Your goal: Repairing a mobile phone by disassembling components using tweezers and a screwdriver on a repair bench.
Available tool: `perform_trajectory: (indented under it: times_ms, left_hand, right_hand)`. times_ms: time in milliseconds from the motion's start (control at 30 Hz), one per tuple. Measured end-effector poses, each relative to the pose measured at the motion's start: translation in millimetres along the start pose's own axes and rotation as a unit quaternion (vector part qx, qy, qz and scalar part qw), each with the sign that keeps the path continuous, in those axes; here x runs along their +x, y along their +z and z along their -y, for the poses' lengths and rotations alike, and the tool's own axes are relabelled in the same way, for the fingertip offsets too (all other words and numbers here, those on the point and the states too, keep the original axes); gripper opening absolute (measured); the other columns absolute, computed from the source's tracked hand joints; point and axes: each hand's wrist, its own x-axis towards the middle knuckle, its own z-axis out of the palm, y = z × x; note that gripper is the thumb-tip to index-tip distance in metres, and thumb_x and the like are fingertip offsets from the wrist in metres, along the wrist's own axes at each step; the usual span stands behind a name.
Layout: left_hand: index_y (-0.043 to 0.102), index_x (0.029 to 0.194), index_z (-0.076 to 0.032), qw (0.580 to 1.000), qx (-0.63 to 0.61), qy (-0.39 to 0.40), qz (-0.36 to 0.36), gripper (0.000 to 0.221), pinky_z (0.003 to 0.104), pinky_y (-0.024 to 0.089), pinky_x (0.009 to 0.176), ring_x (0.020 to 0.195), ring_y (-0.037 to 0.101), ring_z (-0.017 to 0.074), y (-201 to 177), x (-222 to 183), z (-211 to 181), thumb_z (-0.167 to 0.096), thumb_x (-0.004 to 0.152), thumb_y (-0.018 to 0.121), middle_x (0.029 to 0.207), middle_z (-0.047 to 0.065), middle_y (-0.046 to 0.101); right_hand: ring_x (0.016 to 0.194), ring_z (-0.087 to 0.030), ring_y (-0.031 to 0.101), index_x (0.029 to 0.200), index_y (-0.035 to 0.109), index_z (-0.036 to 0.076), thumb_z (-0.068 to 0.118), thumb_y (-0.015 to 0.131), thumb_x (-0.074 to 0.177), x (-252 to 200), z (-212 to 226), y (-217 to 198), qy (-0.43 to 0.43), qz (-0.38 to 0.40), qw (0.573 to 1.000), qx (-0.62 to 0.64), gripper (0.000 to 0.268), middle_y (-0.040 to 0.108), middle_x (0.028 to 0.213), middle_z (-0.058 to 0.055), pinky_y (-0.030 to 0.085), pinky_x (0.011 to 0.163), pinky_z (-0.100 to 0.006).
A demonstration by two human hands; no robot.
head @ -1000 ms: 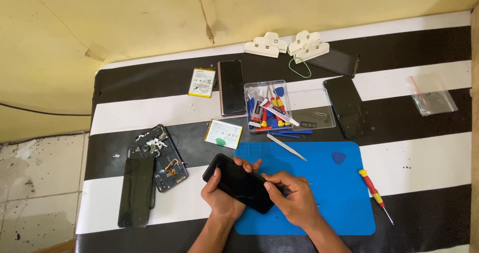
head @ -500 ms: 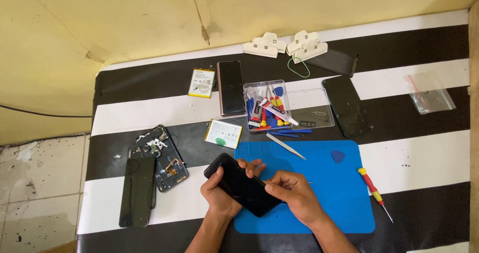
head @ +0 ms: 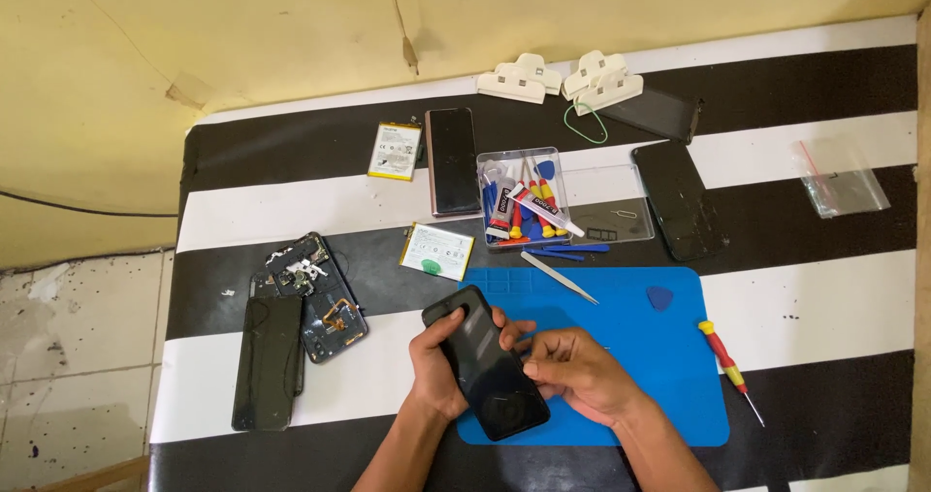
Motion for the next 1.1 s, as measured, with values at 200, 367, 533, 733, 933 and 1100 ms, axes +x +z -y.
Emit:
perform_trajectory:
  times_ms: [200,367,533,733,933,1100]
  left_hand:
    - [0.065,0.098,0.001,1.0,-0.007,-0.023,-0.006,0.046,0.049,0.04,0.116,0.112,0.063,0.0388,-5.5,-0.4,-1.4,-0.043,0.089,0.058,0.082,0.018,0.066]
    - [0.068,0.099,0.002,0.998,-0.037,-0.05,-0.01,0.047,0.052,0.036,0.119,0.123,0.06,0.0408,-10.5,1.6,-2.2,-0.043,0.088,0.058,0.083,0.019,0.067]
    - [0.069,0.1,0.003,0.999,-0.019,-0.042,-0.02,0.045,0.055,0.034,0.121,0.138,0.053,0.0452,-15.5,7.0,-2.2,-0.039,0.089,0.059,0.091,0.023,0.073]
    - [0.071,0.1,0.008,0.997,0.015,-0.014,-0.077,0.033,0.057,0.05,0.111,0.124,0.066,0.0451,-13.3,10.9,-2.3,-0.023,0.091,0.066,0.105,0.029,0.074]
    - [0.071,0.1,0.01,0.995,0.022,-0.026,-0.09,0.033,0.057,0.05,0.11,0.126,0.064,0.0472,-15.0,12.3,-2.8,-0.022,0.091,0.065,0.106,0.032,0.073]
    - [0.068,0.098,0.011,0.991,0.009,-0.017,-0.136,0.026,0.061,0.054,0.105,0.118,0.068,0.0529,-16.0,12.4,-1.6,-0.014,0.09,0.065,0.102,0.029,0.074]
  right_hand:
    - [0.059,-0.016,0.037,0.068,0.063,0.007,0.008,0.078,0.091,-0.5,5.3,6.9,0.012,0.003,1.0,0.006,0.027,0.051,0.075,-0.004,0.028,0.051,-0.03]
    - [0.06,-0.015,0.039,0.074,0.066,0.004,0.005,0.075,0.093,0.8,-3.3,2.1,0.027,0.007,0.998,0.048,0.021,0.048,0.074,-0.004,0.032,0.051,-0.027]
    - [0.058,-0.013,0.034,0.075,0.064,0.006,0.009,0.076,0.094,1.1,2.2,4.2,0.028,0.005,0.999,0.03,0.022,0.04,0.065,0.0,0.028,0.051,-0.028]
    - [0.06,-0.013,0.035,0.078,0.063,0.007,0.01,0.075,0.096,0.5,-0.1,-0.5,0.037,0.007,0.999,0.036,0.022,0.046,0.071,-0.001,0.032,0.052,-0.027]
    - [0.061,-0.012,0.038,0.082,0.065,0.007,0.009,0.074,0.097,1.7,2.4,1.3,0.043,0.011,0.998,0.044,0.017,0.048,0.071,-0.001,0.034,0.053,-0.026]
    - [0.062,-0.014,0.035,0.082,0.064,0.008,0.007,0.072,0.097,3.0,2.7,0.5,0.043,0.006,0.998,0.043,0.017,0.043,0.078,-0.001,0.032,0.052,-0.026]
